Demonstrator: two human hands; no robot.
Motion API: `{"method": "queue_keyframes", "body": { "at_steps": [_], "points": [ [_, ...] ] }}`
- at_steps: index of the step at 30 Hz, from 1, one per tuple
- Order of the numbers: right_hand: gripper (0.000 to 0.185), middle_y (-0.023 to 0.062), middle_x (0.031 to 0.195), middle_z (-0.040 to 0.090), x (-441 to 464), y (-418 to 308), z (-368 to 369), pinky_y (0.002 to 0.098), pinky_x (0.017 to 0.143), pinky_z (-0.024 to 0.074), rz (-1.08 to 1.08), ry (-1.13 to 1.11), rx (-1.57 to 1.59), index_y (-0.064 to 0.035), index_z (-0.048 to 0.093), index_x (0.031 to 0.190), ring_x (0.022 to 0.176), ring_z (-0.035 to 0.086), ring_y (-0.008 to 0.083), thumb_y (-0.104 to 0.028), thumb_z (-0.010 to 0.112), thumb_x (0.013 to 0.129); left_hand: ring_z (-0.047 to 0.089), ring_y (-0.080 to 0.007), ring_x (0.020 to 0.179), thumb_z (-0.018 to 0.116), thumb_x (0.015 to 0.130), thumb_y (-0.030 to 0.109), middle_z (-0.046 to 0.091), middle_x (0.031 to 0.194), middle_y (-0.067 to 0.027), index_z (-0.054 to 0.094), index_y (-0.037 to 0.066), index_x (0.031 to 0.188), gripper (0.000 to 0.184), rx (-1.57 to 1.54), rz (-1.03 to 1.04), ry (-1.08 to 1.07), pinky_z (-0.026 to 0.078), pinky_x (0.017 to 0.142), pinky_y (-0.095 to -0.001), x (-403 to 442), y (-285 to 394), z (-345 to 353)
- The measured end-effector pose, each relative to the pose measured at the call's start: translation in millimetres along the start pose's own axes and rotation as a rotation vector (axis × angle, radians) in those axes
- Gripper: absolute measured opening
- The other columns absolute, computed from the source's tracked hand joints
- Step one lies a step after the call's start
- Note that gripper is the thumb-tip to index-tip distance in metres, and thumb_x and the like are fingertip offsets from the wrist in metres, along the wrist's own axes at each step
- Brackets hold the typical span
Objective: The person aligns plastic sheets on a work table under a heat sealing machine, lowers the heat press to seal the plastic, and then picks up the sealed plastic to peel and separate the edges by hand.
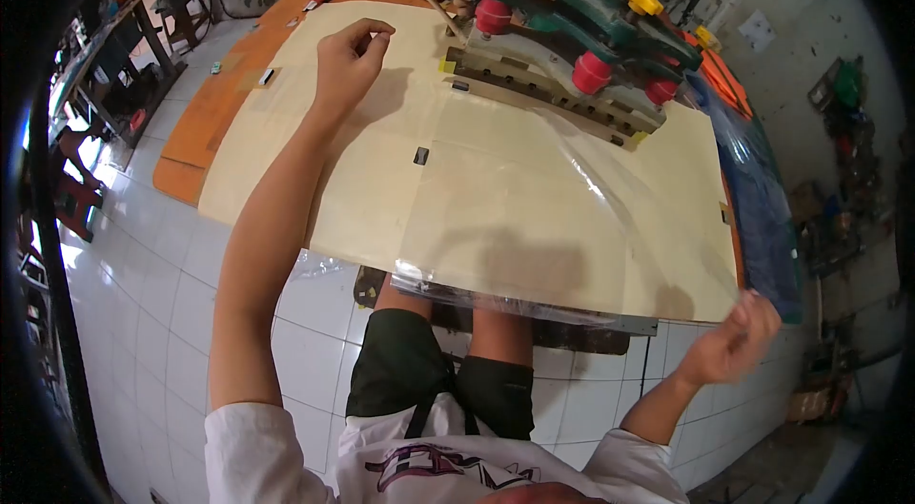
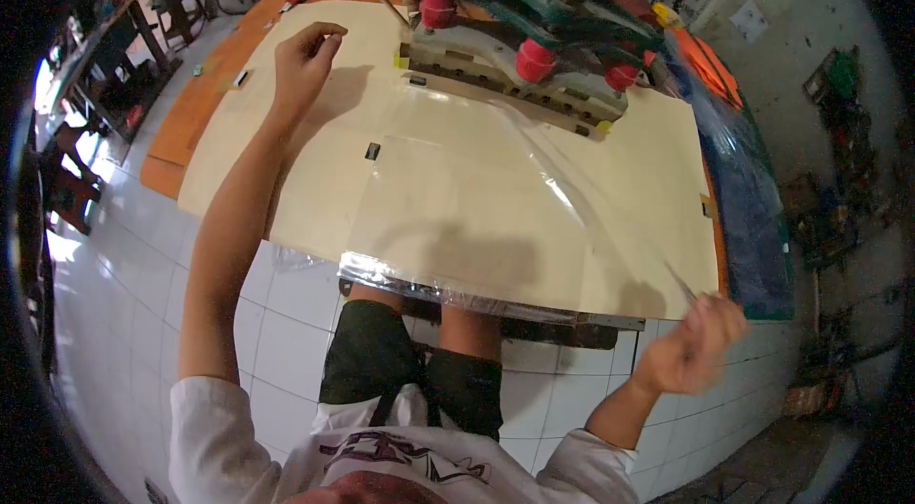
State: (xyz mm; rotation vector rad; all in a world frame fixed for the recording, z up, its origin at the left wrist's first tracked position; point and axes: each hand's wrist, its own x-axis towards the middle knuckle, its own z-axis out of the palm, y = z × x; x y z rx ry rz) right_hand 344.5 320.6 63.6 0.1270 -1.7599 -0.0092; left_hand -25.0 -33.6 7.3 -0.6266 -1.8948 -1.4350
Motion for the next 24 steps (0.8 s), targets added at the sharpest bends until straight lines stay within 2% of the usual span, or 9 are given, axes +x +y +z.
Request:
{"method": "queue_keyframes", "body": {
  "at_steps": [4, 6, 9, 13, 15, 19, 21, 23, 24],
  "points": [
    [0.023, 0.0130, 0.097, 0.067, 5, 17, -26, 0.0342, 0.079, 0.0515, 0.057, 0.119, -0.091, 0.0034, 0.065, 0.101, 0.089, 0.063, 0.0217, -0.018, 0.058, 0.098, 0.043, -0.0054, 0.049, 0.061, 0.083, 0.006, 0.051, 0.053, -0.0025, 0.070, -0.001, 0.089, 0.012, 0.025, 0.005, -0.019, 0.034, 0.047, -0.0246, 0, 2, 1],
    [0.027, 0.0136, 0.099, 0.068, 15, 20, -29, 0.0316, 0.083, 0.0536, 0.382, 0.270, -0.252, 0.0047, 0.067, 0.100, 0.093, 0.065, 0.0206, -0.021, 0.059, 0.097, 0.043, -0.0056, 0.048, 0.061, 0.083, 0.006, 0.051, 0.053, -0.0027, 0.070, -0.001, 0.089, 0.012, 0.035, 0.016, -0.032, 0.034, 0.047, -0.0246, -1, 2, 2],
    [0.029, 0.0139, 0.104, 0.069, 46, 33, -13, 0.0293, 0.085, 0.0529, 0.483, 0.288, -0.147, 0.0050, 0.067, 0.106, 0.097, 0.065, 0.0200, -0.021, 0.062, 0.095, 0.043, -0.0059, 0.048, 0.062, 0.083, 0.007, 0.051, 0.053, -0.0027, 0.070, 0.000, 0.089, 0.013, 0.049, 0.038, -0.058, 0.034, 0.047, -0.0246, -1, -1, 4],
    [0.040, 0.0126, 0.107, 0.069, 78, 101, 6, 0.0329, 0.091, 0.0482, 0.583, -0.393, -0.282, 0.0016, 0.064, 0.118, 0.103, 0.064, 0.0211, -0.029, 0.065, 0.092, 0.043, -0.0072, 0.048, 0.062, 0.083, 0.007, 0.052, 0.053, -0.0035, 0.071, 0.000, 0.089, 0.013, 0.055, 0.053, -0.071, 0.035, 0.047, -0.0253, -1, 2, 3],
    [0.055, 0.0197, 0.118, 0.065, 97, 139, 29, 0.0364, 0.095, 0.0455, 0.627, -0.510, -0.257, 0.0002, 0.059, 0.127, 0.111, 0.061, 0.0271, -0.039, 0.067, 0.089, 0.044, -0.0078, 0.048, 0.062, 0.082, 0.007, 0.052, 0.053, -0.0043, 0.071, 0.001, 0.089, 0.013, 0.094, 0.056, -0.074, 0.036, 0.047, -0.0257, -1, 4, 3],
    [0.053, 0.0133, 0.122, 0.062, 115, 207, 97, 0.0324, 0.095, 0.0424, 0.679, -0.370, 0.217, -0.0042, 0.059, 0.128, 0.110, 0.058, 0.0226, -0.037, 0.068, 0.088, 0.045, -0.0102, 0.047, 0.063, 0.081, 0.009, 0.053, 0.053, -0.0070, 0.071, 0.002, 0.089, 0.014, 0.103, 0.103, -0.091, 0.037, 0.048, -0.0271, 0, -4, 7],
    [0.047, -0.0005, 0.113, 0.064, 95, 221, 130, 0.0285, 0.080, 0.0422, 0.940, -0.348, 0.315, -0.0132, 0.064, 0.122, 0.098, 0.058, 0.0144, -0.044, 0.067, 0.087, 0.045, -0.0103, 0.047, 0.062, 0.081, 0.009, 0.053, 0.053, -0.0073, 0.071, 0.002, 0.089, 0.014, 0.134, 0.072, -0.107, 0.038, 0.048, -0.0272, -2, -2, 6],
    [0.024, 0.0039, 0.099, 0.067, 64, 195, 163, 0.0290, 0.072, 0.0422, 1.000, -0.267, 0.364, -0.0108, 0.070, 0.102, 0.081, 0.054, 0.0130, -0.028, 0.070, 0.085, 0.045, -0.0103, 0.046, 0.062, 0.081, 0.009, 0.053, 0.053, -0.0075, 0.071, 0.002, 0.089, 0.014, 0.178, 0.038, -0.130, 0.038, 0.048, -0.0273, -1, -3, 5],
    [0.018, 0.0058, 0.099, 0.067, 41, 215, 187, 0.0283, 0.076, 0.0437, 1.001, -0.419, 0.355, -0.0100, 0.070, 0.100, 0.083, 0.057, 0.0153, -0.022, 0.067, 0.086, 0.047, -0.0121, 0.047, 0.062, 0.081, 0.011, 0.054, 0.053, -0.0082, 0.071, 0.002, 0.090, 0.015, 0.163, 0.045, -0.146, 0.039, 0.049, -0.0282, 0, -7, 6]
  ]
}}
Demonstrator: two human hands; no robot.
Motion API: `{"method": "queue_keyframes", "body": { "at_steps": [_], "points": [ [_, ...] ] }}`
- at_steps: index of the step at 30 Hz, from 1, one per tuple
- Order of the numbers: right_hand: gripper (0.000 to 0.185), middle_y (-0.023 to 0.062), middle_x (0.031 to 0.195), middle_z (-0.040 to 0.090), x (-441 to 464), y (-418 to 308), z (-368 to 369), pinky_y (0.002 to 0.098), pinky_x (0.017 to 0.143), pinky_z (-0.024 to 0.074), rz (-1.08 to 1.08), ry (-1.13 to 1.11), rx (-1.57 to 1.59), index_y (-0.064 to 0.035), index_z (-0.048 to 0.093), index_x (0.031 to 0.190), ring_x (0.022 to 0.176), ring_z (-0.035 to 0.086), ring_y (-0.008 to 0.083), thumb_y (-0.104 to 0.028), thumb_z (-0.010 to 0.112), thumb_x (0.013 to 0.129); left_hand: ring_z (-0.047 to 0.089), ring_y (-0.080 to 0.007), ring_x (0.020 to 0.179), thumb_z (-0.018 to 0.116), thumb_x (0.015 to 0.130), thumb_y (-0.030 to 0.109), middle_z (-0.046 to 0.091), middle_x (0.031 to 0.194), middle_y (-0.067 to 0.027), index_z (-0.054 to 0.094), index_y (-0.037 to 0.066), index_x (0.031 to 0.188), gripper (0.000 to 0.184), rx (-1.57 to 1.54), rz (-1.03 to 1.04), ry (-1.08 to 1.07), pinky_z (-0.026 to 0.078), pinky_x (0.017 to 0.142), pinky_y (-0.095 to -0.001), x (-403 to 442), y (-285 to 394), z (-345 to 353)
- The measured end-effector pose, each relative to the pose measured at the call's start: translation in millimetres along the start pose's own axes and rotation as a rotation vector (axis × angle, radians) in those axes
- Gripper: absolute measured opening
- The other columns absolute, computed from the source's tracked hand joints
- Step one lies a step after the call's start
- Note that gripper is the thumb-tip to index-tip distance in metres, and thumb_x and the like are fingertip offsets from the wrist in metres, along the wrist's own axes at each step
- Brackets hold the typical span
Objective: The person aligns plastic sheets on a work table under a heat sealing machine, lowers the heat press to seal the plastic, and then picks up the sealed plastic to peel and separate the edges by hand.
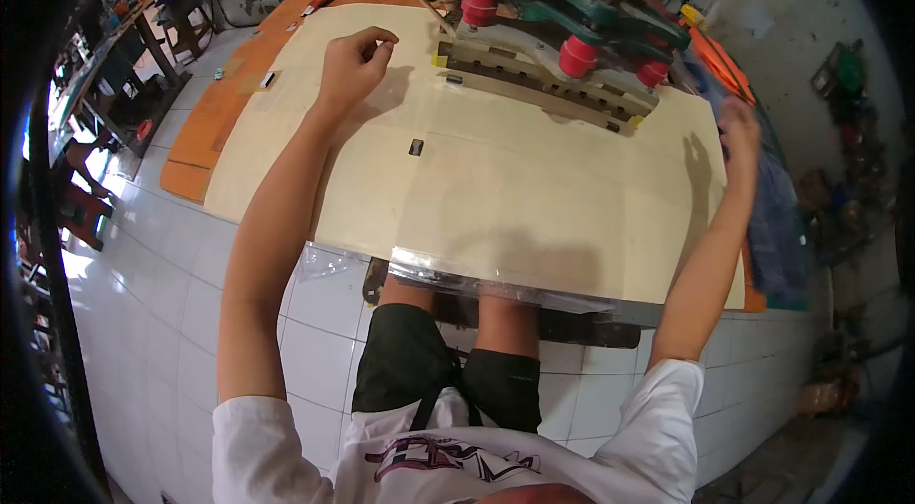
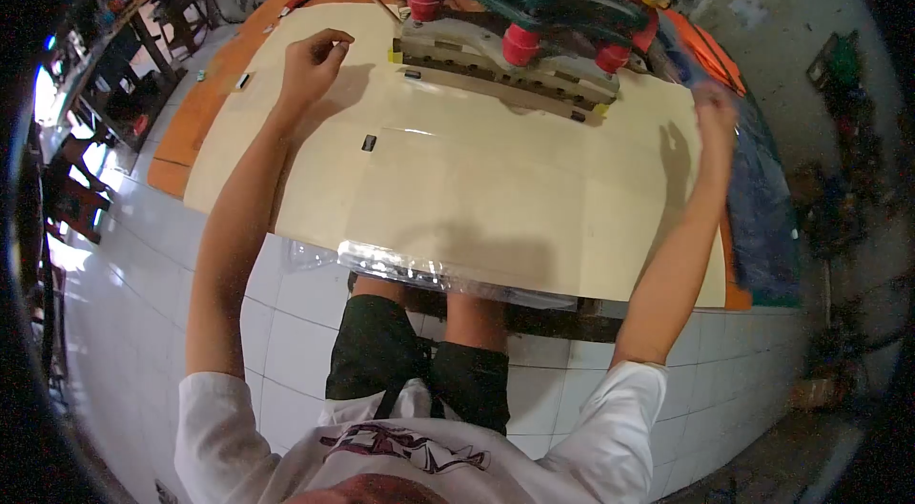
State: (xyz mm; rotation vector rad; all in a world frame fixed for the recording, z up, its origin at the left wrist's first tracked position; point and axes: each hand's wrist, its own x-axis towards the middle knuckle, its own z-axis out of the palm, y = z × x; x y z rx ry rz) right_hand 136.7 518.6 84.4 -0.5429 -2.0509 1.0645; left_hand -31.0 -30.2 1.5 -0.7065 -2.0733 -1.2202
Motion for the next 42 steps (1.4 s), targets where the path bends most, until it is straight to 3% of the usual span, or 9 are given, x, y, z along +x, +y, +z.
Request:
{"method": "queue_keyframes", "body": {
  "at_steps": [2, 4, 6, 10, 13, 19, 31, 36, 42],
  "points": [
    [0.024, 0.0126, 0.105, 0.065, 2, 45, 32, 0.0295, 0.083, 0.0474, -0.156, -0.345, -0.156, -0.0014, 0.065, 0.108, 0.096, 0.061, 0.0211, -0.016, 0.063, 0.088, 0.048, -0.0138, 0.047, 0.062, 0.082, 0.013, 0.055, 0.054, -0.0089, 0.071, 0.002, 0.090, 0.016, -0.010, 0.004, -0.033, 0.039, 0.049, -0.0291, -3, -1, -1],
    [0.038, 0.0149, 0.115, 0.061, -48, 19, 54, 0.0314, 0.084, 0.0492, 0.087, -0.350, 0.115, 0.0018, 0.060, 0.118, 0.101, 0.061, 0.0238, -0.017, 0.067, 0.086, 0.057, -0.0189, 0.058, 0.062, 0.082, 0.017, 0.061, 0.064, -0.0116, 0.071, 0.001, 0.093, 0.021, 0.084, -0.089, -0.187, 0.045, 0.058, -0.0328, -2, 9, 1],
    [0.052, 0.0149, 0.119, 0.058, -54, 15, 52, 0.0326, 0.087, 0.0497, 0.022, -0.693, -0.426, 0.0010, 0.056, 0.126, 0.101, 0.060, 0.0273, -0.021, 0.073, 0.082, 0.060, -0.0221, 0.068, 0.064, 0.082, 0.022, 0.063, 0.075, -0.0130, 0.070, 0.003, 0.098, 0.026, 0.118, -0.063, -0.256, 0.047, 0.065, -0.0347, -6, 13, 8],
    [0.067, 0.0134, 0.109, 0.060, -58, 12, 48, 0.0313, 0.082, 0.0501, 0.032, -0.714, -0.330, 0.0008, 0.054, 0.129, 0.096, 0.061, 0.0249, -0.027, 0.080, 0.074, 0.061, -0.0297, 0.098, 0.071, 0.078, 0.040, 0.061, 0.110, -0.0163, 0.066, 0.005, 0.114, 0.050, 0.223, 0.001, -0.584, 0.049, 0.085, -0.0386, -6, 14, 9],
    [0.078, 0.0120, 0.100, 0.060, -56, 1, 44, 0.0315, 0.078, 0.0495, -0.120, -0.816, -0.616, 0.0019, 0.055, 0.127, 0.090, 0.060, 0.0228, -0.031, 0.087, 0.063, 0.057, -0.0332, 0.108, 0.075, 0.073, 0.050, 0.055, 0.122, -0.0174, 0.062, 0.004, 0.121, 0.067, 0.336, -0.047, -0.760, 0.047, 0.094, -0.0400, 5, 25, 5],
    [0.077, 0.0044, 0.085, 0.055, -54, -20, 50, 0.0288, 0.071, 0.0456, -0.029, -0.854, -0.683, -0.0005, 0.055, 0.118, 0.079, 0.056, 0.0174, -0.032, 0.089, 0.057, 0.049, -0.0343, 0.121, 0.079, 0.068, 0.051, 0.053, 0.124, -0.0165, 0.058, 0.004, 0.122, 0.075, 0.492, -0.112, -0.938, 0.044, 0.101, -0.0429, 23, 38, 15],
    [0.052, 0.0061, 0.083, 0.056, -57, 12, 53, 0.0315, 0.069, 0.0451, -0.049, -0.954, -0.449, -0.0007, 0.060, 0.102, 0.077, 0.055, 0.0173, -0.029, 0.085, 0.066, 0.056, -0.0262, 0.093, 0.088, 0.063, 0.041, 0.059, 0.098, -0.0122, 0.056, 0.000, 0.111, 0.071, 0.351, -0.156, -0.884, 0.047, 0.082, -0.0362, 21, 27, 21],
    [0.047, 0.0106, 0.086, 0.056, -76, 10, 74, 0.0335, 0.070, 0.0448, -0.315, -0.607, -0.428, 0.0002, 0.064, 0.093, 0.075, 0.053, 0.0224, -0.036, 0.082, 0.069, 0.061, -0.0247, 0.085, 0.086, 0.062, 0.040, 0.063, 0.092, -0.0120, 0.059, 0.002, 0.105, 0.063, 0.225, -0.262, -0.868, 0.050, 0.078, -0.0343, 16, 33, 15],
    [0.047, 0.0113, 0.084, 0.057, -82, -10, 76, 0.0345, 0.068, 0.0448, -0.204, -0.685, -0.508, 0.0006, 0.063, 0.088, 0.075, 0.054, 0.0219, -0.036, 0.083, 0.066, 0.060, -0.0221, 0.079, 0.083, 0.067, 0.037, 0.061, 0.083, -0.0106, 0.059, 0.003, 0.090, 0.048, 0.208, -0.254, -0.790, 0.048, 0.071, -0.0337, 9, 32, 11]
  ]
}}
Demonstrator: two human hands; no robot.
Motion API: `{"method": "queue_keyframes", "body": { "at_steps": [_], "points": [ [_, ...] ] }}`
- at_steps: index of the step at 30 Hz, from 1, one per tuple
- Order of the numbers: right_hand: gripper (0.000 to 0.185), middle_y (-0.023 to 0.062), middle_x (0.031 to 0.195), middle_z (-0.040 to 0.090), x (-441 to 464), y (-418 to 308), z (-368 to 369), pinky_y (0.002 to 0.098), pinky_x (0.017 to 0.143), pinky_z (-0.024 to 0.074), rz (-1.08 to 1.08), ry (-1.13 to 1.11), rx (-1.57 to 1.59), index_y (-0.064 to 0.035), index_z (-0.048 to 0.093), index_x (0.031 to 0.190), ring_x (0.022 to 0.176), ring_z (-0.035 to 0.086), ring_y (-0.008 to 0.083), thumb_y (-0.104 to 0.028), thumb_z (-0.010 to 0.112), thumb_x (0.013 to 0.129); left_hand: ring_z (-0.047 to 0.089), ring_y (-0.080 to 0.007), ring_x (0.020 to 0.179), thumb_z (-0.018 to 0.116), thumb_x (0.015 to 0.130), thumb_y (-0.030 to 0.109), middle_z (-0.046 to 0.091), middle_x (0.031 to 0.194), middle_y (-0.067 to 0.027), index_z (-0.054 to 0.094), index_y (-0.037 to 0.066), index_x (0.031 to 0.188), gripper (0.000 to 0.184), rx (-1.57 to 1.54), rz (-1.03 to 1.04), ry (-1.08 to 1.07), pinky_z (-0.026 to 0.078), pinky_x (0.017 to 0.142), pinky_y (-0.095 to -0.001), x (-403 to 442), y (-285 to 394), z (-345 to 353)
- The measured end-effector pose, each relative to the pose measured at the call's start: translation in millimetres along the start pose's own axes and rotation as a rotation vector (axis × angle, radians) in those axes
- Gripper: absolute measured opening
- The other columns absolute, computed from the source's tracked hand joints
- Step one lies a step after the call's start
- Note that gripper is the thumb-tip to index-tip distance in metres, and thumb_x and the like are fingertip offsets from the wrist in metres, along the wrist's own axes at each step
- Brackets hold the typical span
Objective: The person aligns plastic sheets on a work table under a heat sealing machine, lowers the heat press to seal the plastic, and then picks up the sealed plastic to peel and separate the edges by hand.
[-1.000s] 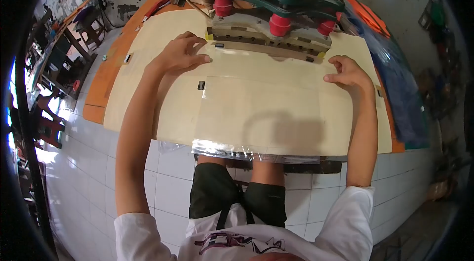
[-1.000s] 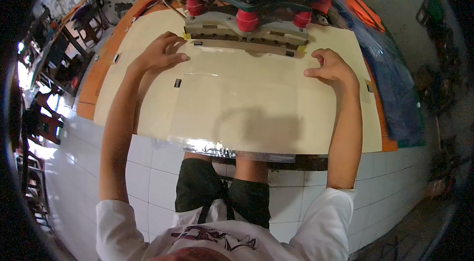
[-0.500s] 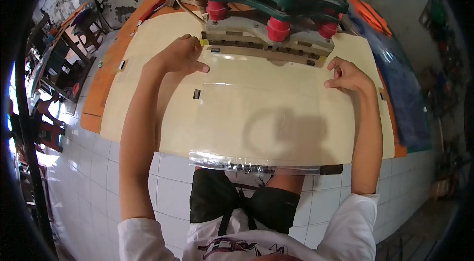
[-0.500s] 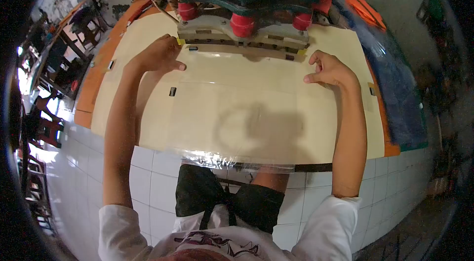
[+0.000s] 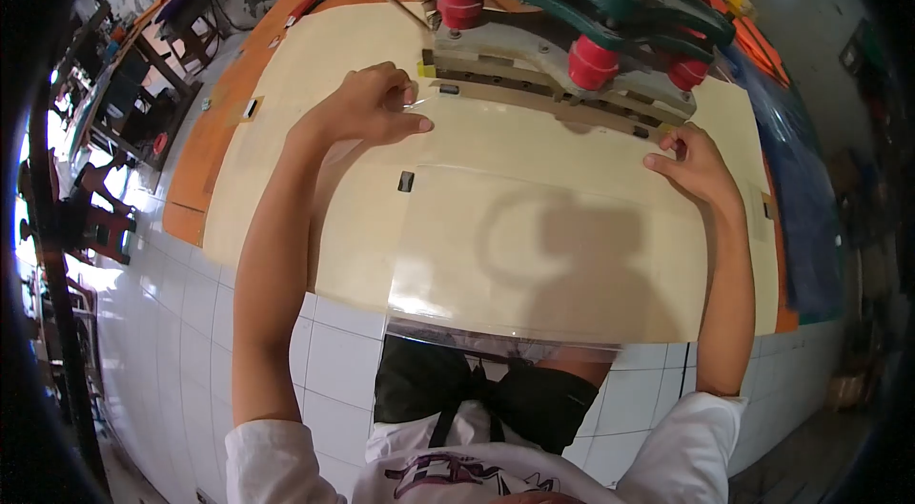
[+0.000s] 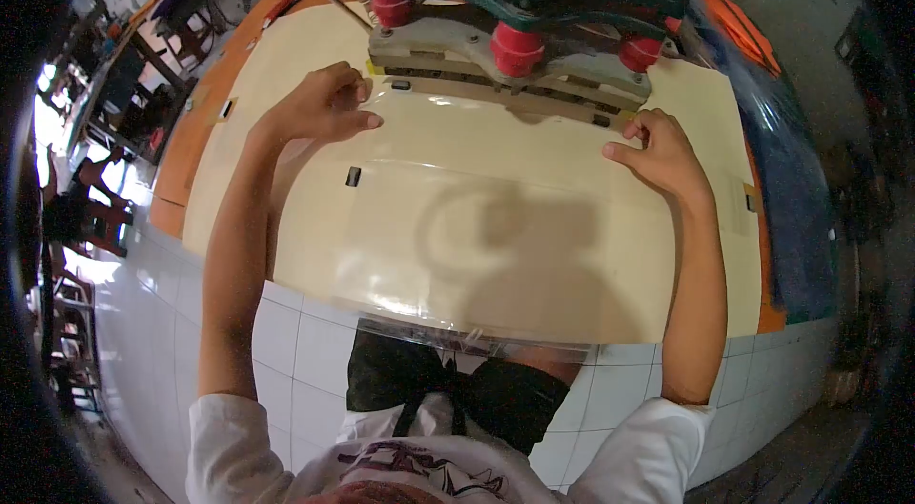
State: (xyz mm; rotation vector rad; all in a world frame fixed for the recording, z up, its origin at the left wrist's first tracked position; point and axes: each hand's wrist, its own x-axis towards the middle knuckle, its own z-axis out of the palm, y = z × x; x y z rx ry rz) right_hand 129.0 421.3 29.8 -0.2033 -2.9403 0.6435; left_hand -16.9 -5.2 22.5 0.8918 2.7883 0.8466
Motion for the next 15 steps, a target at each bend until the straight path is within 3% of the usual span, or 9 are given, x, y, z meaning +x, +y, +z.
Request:
{"method": "queue_keyframes", "body": {
  "at_steps": [2, 5, 9, 15],
  "points": [
    [0.043, 0.0094, 0.081, 0.056, 1, 6, 2, 0.0332, 0.066, 0.0442, -0.022, -0.022, 0.048, -0.0001, 0.062, 0.084, 0.072, 0.053, 0.0194, -0.033, 0.083, 0.067, 0.053, -0.0142, 0.071, 0.083, 0.071, 0.025, 0.055, 0.076, -0.0039, 0.053, 0.005, 0.082, 0.038, 0.038, 0.177, 0.058, 0.044, 0.064, -0.0295, 1, -7, 4],
    [0.033, 0.0049, 0.074, 0.054, 0, 8, 3, 0.0301, 0.061, 0.0423, 0.005, -0.078, 0.167, -0.0018, 0.060, 0.078, 0.067, 0.050, 0.0146, -0.026, 0.082, 0.070, 0.051, -0.0125, 0.064, 0.082, 0.072, 0.020, 0.054, 0.068, -0.0021, 0.048, 0.006, 0.077, 0.036, -0.062, 0.098, -0.029, 0.042, 0.059, -0.0287, 0, 6, 1],
    [0.024, -0.0008, 0.066, 0.052, -3, 3, 0, 0.0257, 0.055, 0.0383, 0.048, -0.120, 0.275, -0.0048, 0.057, 0.071, 0.060, 0.046, 0.0089, -0.014, 0.079, 0.073, 0.049, -0.0116, 0.060, 0.082, 0.072, 0.017, 0.053, 0.063, -0.0011, 0.047, 0.007, 0.074, 0.037, -0.138, 0.121, -0.024, 0.041, 0.056, -0.0284, -2, 13, 0],
    [0.023, -0.0034, 0.067, 0.053, -10, 14, -13, 0.0233, 0.053, 0.0368, 0.053, -0.162, 0.491, -0.0070, 0.054, 0.072, 0.058, 0.045, 0.0057, -0.009, 0.077, 0.072, 0.050, -0.0127, 0.056, 0.083, 0.071, 0.018, 0.051, 0.059, -0.0011, 0.057, 0.003, 0.079, 0.031, -0.138, 0.199, 0.007, 0.043, 0.055, -0.0288, -3, 18, -1]
  ]
}}
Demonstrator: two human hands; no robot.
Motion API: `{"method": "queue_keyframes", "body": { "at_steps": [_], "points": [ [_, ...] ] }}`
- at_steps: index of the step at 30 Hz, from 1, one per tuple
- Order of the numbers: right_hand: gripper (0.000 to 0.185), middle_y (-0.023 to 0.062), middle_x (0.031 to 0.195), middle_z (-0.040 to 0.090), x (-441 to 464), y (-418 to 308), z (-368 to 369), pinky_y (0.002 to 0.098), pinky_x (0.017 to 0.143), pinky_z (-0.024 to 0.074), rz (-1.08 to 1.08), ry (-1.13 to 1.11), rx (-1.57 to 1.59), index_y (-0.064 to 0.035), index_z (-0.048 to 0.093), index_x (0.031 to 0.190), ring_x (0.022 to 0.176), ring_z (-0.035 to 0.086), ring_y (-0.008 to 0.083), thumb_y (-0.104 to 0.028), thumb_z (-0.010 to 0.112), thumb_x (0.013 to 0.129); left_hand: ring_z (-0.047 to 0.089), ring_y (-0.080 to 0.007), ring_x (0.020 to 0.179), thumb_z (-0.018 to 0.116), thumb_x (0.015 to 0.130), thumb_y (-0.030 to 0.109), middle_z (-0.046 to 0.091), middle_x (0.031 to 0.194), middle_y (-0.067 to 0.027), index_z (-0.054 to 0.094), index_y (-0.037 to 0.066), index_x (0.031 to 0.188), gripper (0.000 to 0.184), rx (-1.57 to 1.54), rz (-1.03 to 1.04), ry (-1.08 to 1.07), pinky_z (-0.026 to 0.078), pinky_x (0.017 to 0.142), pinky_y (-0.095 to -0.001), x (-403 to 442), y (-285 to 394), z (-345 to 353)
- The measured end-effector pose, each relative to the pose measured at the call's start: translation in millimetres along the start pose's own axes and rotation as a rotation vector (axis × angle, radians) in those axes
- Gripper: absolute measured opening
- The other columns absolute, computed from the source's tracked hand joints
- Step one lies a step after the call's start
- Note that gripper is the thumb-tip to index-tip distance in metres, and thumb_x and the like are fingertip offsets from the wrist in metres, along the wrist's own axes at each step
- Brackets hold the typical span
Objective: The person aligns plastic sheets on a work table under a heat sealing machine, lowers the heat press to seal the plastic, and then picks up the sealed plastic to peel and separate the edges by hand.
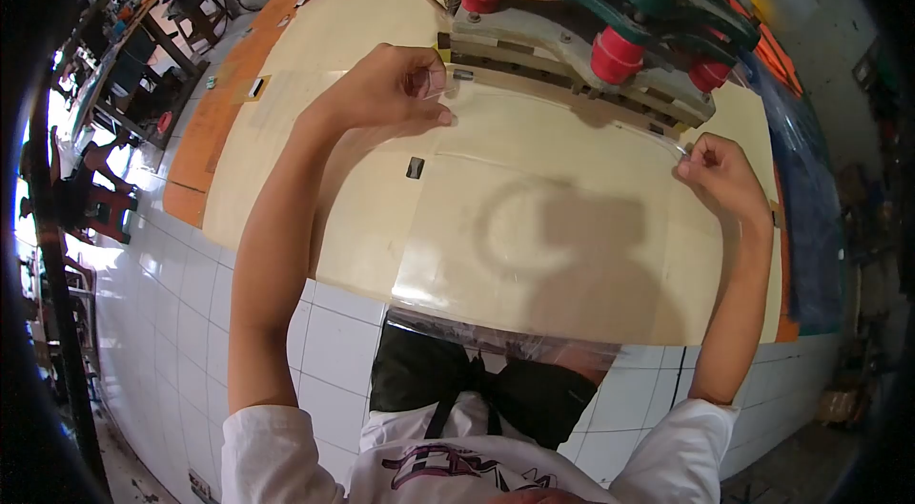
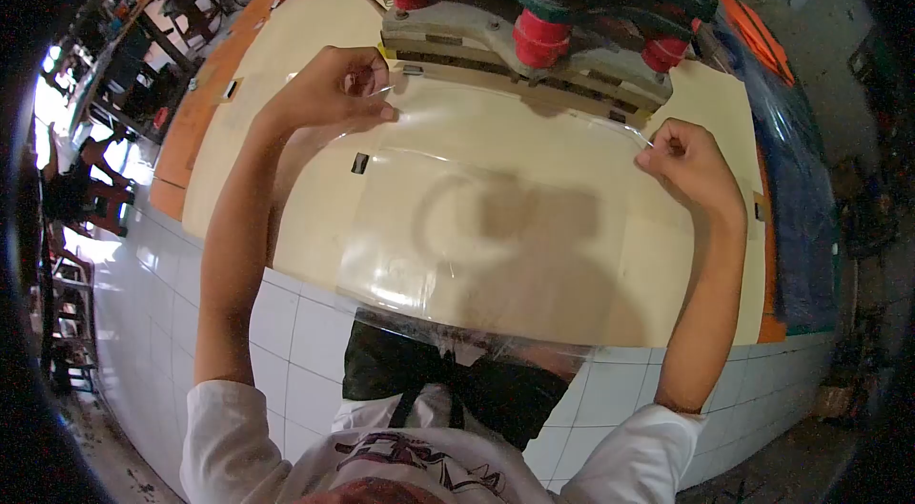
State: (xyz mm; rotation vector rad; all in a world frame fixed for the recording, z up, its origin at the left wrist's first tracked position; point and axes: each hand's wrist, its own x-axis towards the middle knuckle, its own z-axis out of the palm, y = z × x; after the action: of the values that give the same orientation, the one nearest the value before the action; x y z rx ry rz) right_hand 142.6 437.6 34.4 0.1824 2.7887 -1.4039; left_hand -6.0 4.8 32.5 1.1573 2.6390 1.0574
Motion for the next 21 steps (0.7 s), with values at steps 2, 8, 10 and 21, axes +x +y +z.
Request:
{"method": "queue_keyframes", "body": {
  "at_steps": [2, 8, 10, 21],
  "points": [
    [0.024, -0.0042, 0.068, 0.053, -8, -11, -7, 0.0222, 0.054, 0.0374, -0.021, -0.057, 0.063, -0.0073, 0.053, 0.073, 0.059, 0.046, 0.0055, -0.009, 0.077, 0.072, 0.047, -0.0112, 0.055, 0.081, 0.074, 0.022, 0.049, 0.058, 0.0006, 0.063, 0.002, 0.081, 0.028, -0.014, 0.077, 0.028, 0.039, 0.053, -0.0273, -3, 10, -3],
    [0.026, -0.0050, 0.071, 0.053, -29, -28, -28, 0.0192, 0.062, 0.0394, -0.110, -0.178, 0.168, -0.0050, 0.059, 0.084, 0.066, 0.049, 0.0042, -0.009, 0.080, 0.069, 0.039, -0.0036, 0.055, 0.075, 0.083, 0.023, 0.047, 0.058, 0.0062, 0.069, 0.001, 0.081, 0.023, -0.345, -0.022, 0.006, 0.029, 0.050, -0.0242, -11, 21, -13],
    [0.028, -0.0045, 0.072, 0.054, -35, -32, -33, 0.0193, 0.064, 0.0398, -0.077, -0.188, 0.184, -0.0037, 0.062, 0.088, 0.069, 0.050, 0.0038, -0.012, 0.082, 0.069, 0.040, -0.0029, 0.056, 0.074, 0.084, 0.022, 0.049, 0.059, 0.0064, 0.070, 0.001, 0.083, 0.021, -0.366, -0.019, -0.006, 0.029, 0.050, -0.0234, -14, 22, -19],
    [0.032, 0.0013, 0.077, 0.060, -42, -31, -37, 0.0231, 0.065, 0.0406, -0.140, -0.366, 0.220, -0.0004, 0.065, 0.083, 0.073, 0.053, 0.0082, -0.025, 0.081, 0.071, 0.055, -0.0071, 0.065, 0.070, 0.088, 0.017, 0.062, 0.069, -0.0005, 0.068, -0.002, 0.083, 0.019, -0.533, -0.032, -0.276, 0.044, 0.060, -0.0233, -20, 23, -30]
  ]
}}
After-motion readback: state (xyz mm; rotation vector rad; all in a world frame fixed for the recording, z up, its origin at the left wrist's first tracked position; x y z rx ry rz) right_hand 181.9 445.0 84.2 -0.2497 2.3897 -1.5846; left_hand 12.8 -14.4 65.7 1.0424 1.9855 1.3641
